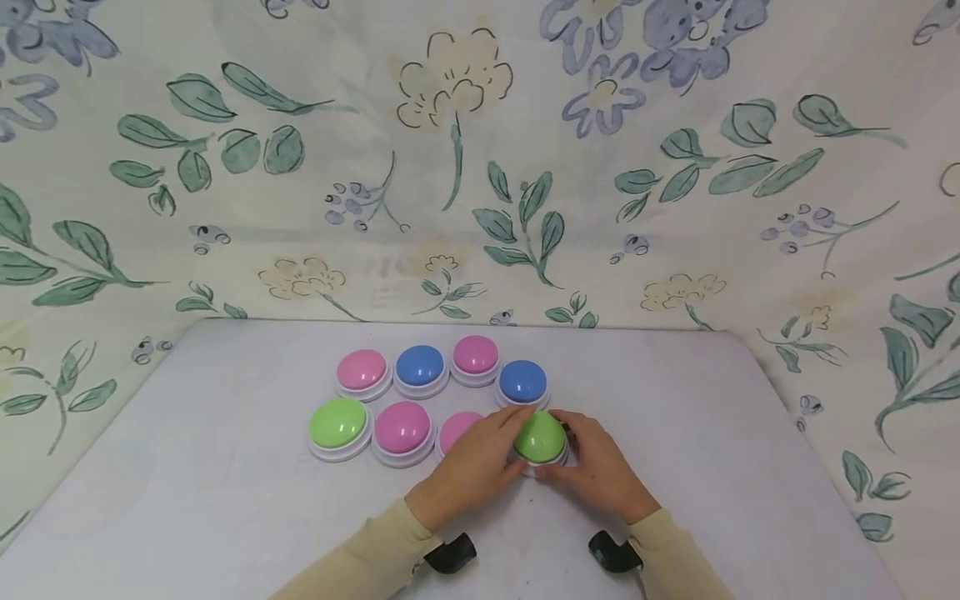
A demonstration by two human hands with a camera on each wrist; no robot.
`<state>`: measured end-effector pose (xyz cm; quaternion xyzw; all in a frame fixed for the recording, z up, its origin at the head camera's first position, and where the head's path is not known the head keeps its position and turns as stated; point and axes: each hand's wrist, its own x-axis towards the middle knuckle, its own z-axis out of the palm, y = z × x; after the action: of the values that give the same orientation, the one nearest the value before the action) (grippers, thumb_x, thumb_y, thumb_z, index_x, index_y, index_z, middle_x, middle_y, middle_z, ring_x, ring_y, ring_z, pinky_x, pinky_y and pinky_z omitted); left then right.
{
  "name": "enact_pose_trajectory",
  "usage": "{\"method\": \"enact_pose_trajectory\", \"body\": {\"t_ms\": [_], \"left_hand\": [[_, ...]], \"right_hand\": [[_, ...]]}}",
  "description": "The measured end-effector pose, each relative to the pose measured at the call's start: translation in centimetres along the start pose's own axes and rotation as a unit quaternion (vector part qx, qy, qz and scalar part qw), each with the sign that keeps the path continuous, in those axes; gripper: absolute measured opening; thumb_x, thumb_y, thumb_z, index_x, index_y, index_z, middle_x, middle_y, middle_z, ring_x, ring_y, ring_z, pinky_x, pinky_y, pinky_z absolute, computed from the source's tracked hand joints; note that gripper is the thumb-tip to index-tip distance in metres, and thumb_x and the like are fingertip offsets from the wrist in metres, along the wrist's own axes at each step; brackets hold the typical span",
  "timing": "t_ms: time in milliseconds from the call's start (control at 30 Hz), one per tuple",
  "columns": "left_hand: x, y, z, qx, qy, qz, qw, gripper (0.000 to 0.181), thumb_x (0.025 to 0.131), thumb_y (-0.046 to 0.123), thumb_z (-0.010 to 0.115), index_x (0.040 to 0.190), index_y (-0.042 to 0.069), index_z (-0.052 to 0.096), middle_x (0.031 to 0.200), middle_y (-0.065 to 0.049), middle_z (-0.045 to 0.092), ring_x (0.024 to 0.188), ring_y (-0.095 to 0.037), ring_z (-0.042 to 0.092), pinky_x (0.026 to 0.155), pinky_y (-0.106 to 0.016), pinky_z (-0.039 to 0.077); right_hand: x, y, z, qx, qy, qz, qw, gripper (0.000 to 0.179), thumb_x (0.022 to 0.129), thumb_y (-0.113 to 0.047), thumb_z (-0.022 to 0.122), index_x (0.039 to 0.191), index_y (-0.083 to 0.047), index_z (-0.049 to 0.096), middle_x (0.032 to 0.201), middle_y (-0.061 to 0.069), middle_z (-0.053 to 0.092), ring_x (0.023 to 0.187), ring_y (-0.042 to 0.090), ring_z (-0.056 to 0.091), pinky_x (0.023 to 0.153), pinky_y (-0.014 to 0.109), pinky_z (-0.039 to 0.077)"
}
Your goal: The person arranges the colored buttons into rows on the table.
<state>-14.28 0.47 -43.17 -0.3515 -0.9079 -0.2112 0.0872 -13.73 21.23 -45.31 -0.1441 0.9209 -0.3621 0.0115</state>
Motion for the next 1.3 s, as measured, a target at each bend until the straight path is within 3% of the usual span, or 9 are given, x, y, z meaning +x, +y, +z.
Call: {"method": "enact_pose_trajectory", "body": {"t_ms": [267,700,1300], "left_hand": [[0.5,-0.1,-0.1,0.022,-0.028,-0.011,0.9993,0.056,0.091,0.017,0.075,0.139,-0.004,0.054,0.137,-0.013,0.059,0.122,-0.022,0.06,0.106,-0.03,0.048],[1.0,0.0,-0.1,0.012,-0.038,-0.01,0.9992,0.059,0.09,0.021,0.077,0.139,-0.002,0.055,0.139,-0.012,0.058,0.123,-0.02,0.059,0.106,-0.028,0.047],[2.3,0.7,0.4,-0.096,-0.021,-0.056,0.9935,0.062,0.093,0.02,0.074,0.145,-0.001,0.049,0.149,-0.014,0.05,0.138,-0.025,0.048,0.114,-0.033,0.039]], "right_hand": [[-0.1,0.2,-0.1,0.007,-0.001,-0.011,0.9999,0.079,0.079,-0.029,0.087,0.142,0.0,0.049,0.136,0.017,0.057,0.122,0.033,0.057,0.104,0.051,0.049],[-0.3,0.4,-0.9,0.012,-0.006,-0.015,0.9998,0.079,0.081,-0.033,0.085,0.143,-0.002,0.047,0.139,0.017,0.056,0.12,0.033,0.059,0.099,0.051,0.052],[-0.2,0.8,-2.9,-0.007,-0.003,-0.039,0.9992,0.075,0.088,-0.022,0.079,0.147,0.004,0.039,0.144,0.023,0.048,0.123,0.039,0.054,0.1,0.056,0.049]]}}
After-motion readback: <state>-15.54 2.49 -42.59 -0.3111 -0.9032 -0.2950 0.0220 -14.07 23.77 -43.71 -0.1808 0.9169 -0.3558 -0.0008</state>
